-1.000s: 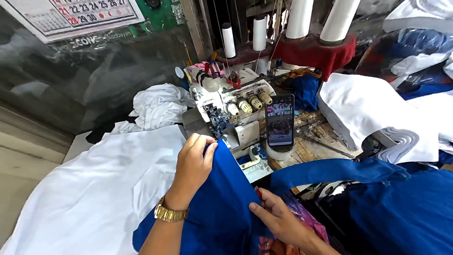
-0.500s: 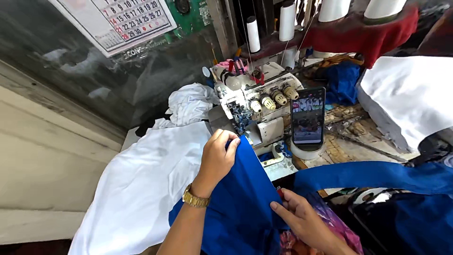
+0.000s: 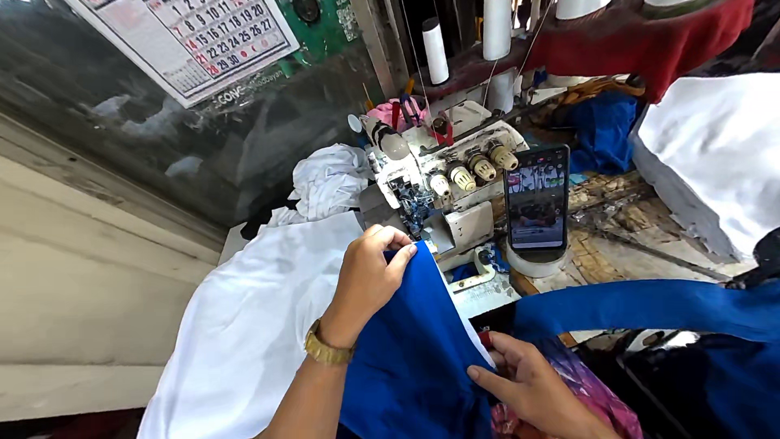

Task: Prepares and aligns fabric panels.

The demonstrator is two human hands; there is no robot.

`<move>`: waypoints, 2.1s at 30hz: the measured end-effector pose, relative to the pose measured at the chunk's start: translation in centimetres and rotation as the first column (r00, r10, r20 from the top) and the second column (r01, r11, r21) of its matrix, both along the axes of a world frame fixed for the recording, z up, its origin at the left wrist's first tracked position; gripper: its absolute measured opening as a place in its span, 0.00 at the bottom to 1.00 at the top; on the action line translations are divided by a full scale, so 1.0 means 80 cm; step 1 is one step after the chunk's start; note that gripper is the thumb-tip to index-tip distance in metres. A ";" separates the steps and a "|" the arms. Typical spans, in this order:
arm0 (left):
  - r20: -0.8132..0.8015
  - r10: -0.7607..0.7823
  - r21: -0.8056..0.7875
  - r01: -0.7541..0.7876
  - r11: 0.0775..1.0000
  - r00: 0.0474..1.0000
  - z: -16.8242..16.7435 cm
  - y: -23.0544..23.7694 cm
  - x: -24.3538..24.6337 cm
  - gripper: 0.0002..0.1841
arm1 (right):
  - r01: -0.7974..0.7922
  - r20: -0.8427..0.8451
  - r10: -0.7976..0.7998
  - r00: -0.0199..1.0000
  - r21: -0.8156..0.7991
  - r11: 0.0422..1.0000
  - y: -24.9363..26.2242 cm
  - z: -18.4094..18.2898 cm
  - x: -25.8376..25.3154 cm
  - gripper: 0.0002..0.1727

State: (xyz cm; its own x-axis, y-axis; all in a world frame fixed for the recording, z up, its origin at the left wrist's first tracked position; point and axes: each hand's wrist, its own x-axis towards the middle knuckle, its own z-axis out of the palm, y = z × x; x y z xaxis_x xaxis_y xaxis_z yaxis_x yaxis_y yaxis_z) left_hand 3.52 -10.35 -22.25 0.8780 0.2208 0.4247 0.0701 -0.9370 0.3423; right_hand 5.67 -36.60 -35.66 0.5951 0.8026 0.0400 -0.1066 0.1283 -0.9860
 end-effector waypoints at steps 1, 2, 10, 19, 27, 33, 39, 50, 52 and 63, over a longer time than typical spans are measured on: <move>0.029 0.035 0.065 -0.037 0.997 0.999 -0.003 -0.005 0.000 0.07 | -0.002 -0.008 0.002 1.000 -0.003 1.000 0.000 0.001 0.001 0.15; 0.073 0.057 0.118 -0.066 0.991 0.996 -0.007 -0.009 0.001 0.09 | -0.006 -0.016 0.006 1.000 0.004 1.000 0.001 0.001 0.002 0.14; 0.166 0.111 0.115 -0.131 0.985 0.980 -0.037 -0.019 0.002 0.14 | 0.056 -0.162 -0.043 0.986 0.078 0.995 0.015 0.057 0.017 0.09; 0.099 0.156 0.192 -0.172 0.966 0.983 -0.052 -0.057 -0.013 0.20 | 0.093 -0.048 -0.088 0.995 0.114 0.989 0.019 0.011 0.011 0.09; 0.087 0.187 0.255 -0.204 0.945 0.978 -0.042 -0.059 -0.001 0.18 | 0.070 0.044 -0.078 0.996 0.161 0.984 0.083 0.056 0.051 0.10; 0.138 0.091 0.084 -0.103 0.991 0.986 -0.007 -0.030 -0.022 0.15 | 0.068 -0.055 -0.063 0.996 0.094 0.993 0.100 0.052 0.063 0.13; 0.229 -0.031 -0.194 0.077 0.978 0.973 -0.043 -0.034 -0.087 0.08 | -0.055 -0.136 0.072 0.988 0.125 0.991 0.060 0.035 0.040 0.13; 0.191 0.054 -0.099 -0.036 0.994 0.980 -0.125 -0.101 -0.083 0.10 | -0.078 -0.337 0.116 0.934 0.126 0.989 0.042 0.068 0.030 0.24; 0.173 0.056 -0.108 -0.038 0.993 0.983 -0.127 -0.104 -0.085 0.10 | -0.075 -0.334 0.103 0.937 0.096 0.993 0.040 0.071 0.030 0.25; 0.148 0.107 -0.261 -0.065 0.963 0.983 -0.118 -0.109 -0.085 0.09 | -0.033 -0.247 0.028 0.969 -0.016 0.999 0.052 0.076 0.038 0.24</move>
